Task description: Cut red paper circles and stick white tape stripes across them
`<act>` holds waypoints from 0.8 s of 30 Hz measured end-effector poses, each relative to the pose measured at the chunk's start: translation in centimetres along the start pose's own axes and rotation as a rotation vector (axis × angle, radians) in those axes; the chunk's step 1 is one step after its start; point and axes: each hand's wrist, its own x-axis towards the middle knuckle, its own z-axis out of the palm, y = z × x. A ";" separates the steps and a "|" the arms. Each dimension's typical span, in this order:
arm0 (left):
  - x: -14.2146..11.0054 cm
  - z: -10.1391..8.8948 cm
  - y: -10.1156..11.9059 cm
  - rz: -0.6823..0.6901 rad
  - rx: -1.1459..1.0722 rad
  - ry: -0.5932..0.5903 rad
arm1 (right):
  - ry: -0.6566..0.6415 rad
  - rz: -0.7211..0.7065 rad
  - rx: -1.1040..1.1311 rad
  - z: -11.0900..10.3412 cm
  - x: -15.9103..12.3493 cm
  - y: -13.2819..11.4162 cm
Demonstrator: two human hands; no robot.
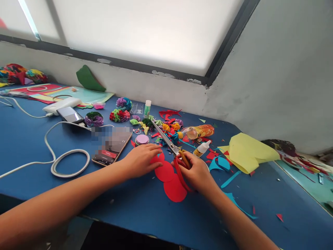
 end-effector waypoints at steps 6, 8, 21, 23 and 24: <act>-0.1 0.4 -0.2 0.002 0.017 -0.041 | -0.178 -0.024 0.041 0.4 -0.2 0.2; -0.1 0.5 -0.2 0.003 0.023 -0.038 | -0.214 -0.030 -0.007 0.4 -0.5 -0.1; 0.0 0.5 0.1 0.035 0.038 -0.036 | -0.202 0.043 -0.400 0.0 -0.5 -0.6; 0.1 0.4 0.2 0.042 0.020 -0.034 | -0.194 0.041 -0.410 0.1 -0.3 -0.5; 0.2 0.4 0.1 0.047 0.010 -0.032 | -0.192 0.038 -0.411 0.1 -0.3 -0.4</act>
